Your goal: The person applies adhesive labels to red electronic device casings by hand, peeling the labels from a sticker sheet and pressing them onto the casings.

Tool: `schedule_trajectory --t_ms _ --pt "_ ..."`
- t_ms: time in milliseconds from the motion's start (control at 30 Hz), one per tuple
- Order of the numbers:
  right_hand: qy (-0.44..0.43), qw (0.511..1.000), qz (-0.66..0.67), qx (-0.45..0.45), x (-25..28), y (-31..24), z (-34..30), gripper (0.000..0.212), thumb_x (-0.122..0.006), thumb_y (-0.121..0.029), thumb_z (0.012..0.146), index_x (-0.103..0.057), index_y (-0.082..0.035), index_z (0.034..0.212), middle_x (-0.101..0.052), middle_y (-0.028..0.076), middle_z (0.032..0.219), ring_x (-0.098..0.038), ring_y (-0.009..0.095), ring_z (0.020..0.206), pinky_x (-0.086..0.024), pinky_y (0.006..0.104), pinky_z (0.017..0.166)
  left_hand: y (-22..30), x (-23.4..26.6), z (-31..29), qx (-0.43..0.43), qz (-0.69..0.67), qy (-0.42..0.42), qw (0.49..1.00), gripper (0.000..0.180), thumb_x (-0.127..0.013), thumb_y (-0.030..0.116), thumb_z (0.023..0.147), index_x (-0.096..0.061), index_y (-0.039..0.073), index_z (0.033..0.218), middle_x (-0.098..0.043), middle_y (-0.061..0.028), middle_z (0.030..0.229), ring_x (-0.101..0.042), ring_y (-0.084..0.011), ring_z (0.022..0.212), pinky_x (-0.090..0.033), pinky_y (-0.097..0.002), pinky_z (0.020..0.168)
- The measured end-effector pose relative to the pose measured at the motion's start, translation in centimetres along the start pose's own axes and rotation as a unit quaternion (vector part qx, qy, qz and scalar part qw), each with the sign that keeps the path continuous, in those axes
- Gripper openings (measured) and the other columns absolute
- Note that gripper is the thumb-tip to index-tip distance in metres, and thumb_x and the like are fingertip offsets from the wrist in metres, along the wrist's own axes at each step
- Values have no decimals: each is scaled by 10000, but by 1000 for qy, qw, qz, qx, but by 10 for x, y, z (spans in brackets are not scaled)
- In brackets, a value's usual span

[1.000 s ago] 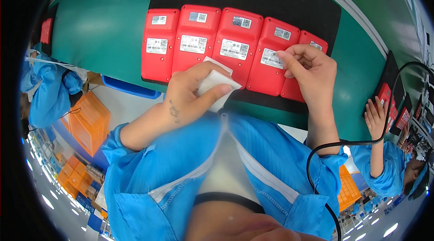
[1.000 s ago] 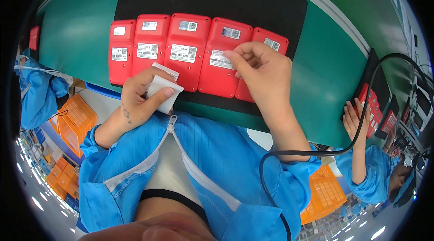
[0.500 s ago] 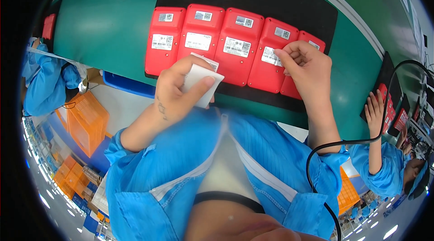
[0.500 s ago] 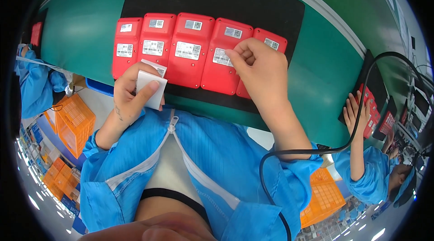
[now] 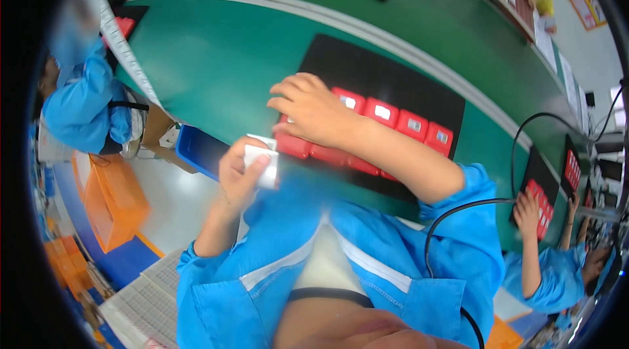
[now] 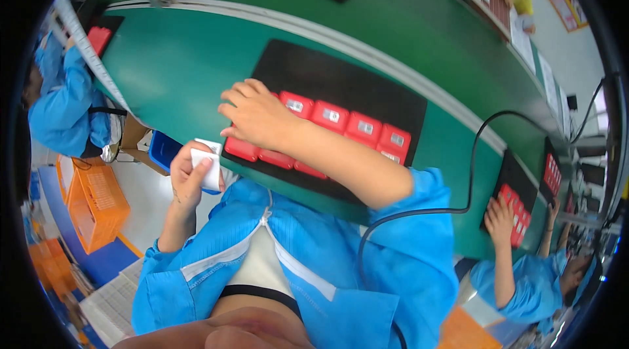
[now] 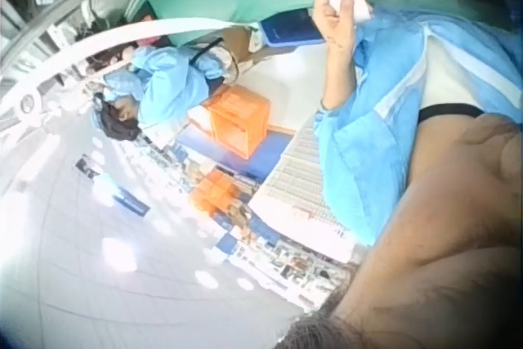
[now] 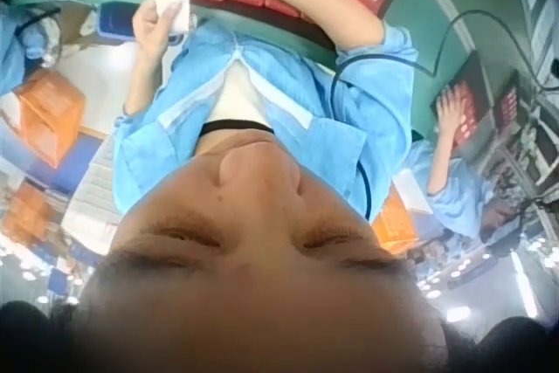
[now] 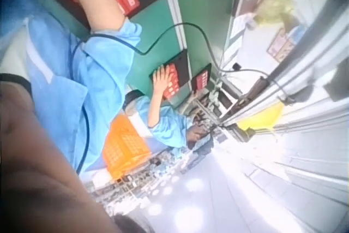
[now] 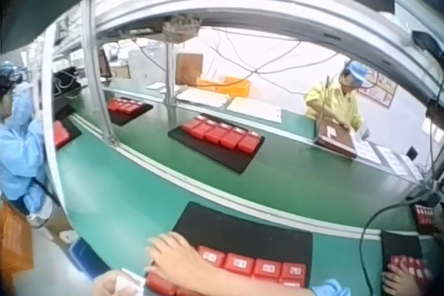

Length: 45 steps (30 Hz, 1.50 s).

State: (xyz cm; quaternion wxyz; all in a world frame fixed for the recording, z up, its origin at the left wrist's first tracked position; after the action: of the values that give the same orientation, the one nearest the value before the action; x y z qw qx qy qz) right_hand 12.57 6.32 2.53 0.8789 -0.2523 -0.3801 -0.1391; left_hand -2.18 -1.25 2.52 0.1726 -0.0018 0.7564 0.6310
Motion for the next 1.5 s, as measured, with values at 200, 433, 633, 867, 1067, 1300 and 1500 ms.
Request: schedule_trajectory --t_ms 200,433,633,867,1067,1300,1500 --pt "-164 986 -32 -24 -31 13 -17 216 -598 -242 695 -534 -36 692 -498 87 751 -469 235 792 -383 339 693 -13 1 -11 -20 10 -3 1000 127 -520 62 802 -484 -1 906 -558 -75 717 -560 -126 562 -457 -229 485" --pt "-178 972 -108 -111 61 38 -114 221 -575 -241 706 -527 -46 613 -505 68 709 -480 228 750 -406 332 667 -34 16 19 -10 24 -13 1000 112 -494 80 820 -444 2 882 -527 -97 627 -526 -160 467 -437 -266 429" --pt "-196 894 -294 -277 196 44 -239 313 -573 -250 689 -534 -13 489 -465 90 514 -473 240 663 -396 358 696 -28 -3 41 -1 24 -70 997 125 -489 107 830 -430 9 881 -528 -103 601 -519 -151 451 -435 -255 425" --pt "-260 599 -423 -628 262 97 -275 408 -397 -367 835 -622 -27 853 -611 160 821 -564 327 840 -366 399 859 -35 18 31 35 5 -36 999 107 -494 88 821 -454 8 880 -546 -104 656 -543 -147 492 -466 -260 429" --pt "66 836 -211 -502 133 224 -121 583 -499 -302 800 -282 9 1243 -426 274 1145 -380 370 1104 -320 396 923 -25 12 22 30 8 0 1000 128 -502 74 813 -466 -9 905 -549 -110 693 -560 -158 528 -473 -265 439" --pt "341 763 -229 -499 67 287 -22 609 -606 -214 706 -318 20 1189 -474 270 987 -434 378 958 -297 427 874 -20 32 0 23 24 67 997 122 -508 63 807 -472 -20 890 -545 -119 667 -568 -165 528 -471 -267 436" --pt "437 610 333 -571 75 325 -44 370 -558 27 688 -421 -2 1031 -521 157 935 -539 300 811 -435 438 707 -23 36 1 11 58 95 994 146 -516 89 807 -488 -10 909 -554 -107 668 -559 -169 496 -450 -262 423"
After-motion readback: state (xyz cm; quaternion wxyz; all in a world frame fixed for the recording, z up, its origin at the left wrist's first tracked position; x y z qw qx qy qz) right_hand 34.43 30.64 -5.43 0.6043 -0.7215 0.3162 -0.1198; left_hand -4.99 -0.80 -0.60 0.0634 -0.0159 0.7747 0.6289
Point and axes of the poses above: each hand's wrist, its own z-axis towards the middle knuckle, its own x-axis out of the back of the hand, y = z × x, the point moved 3 cm from there along z, towards the middle knuckle
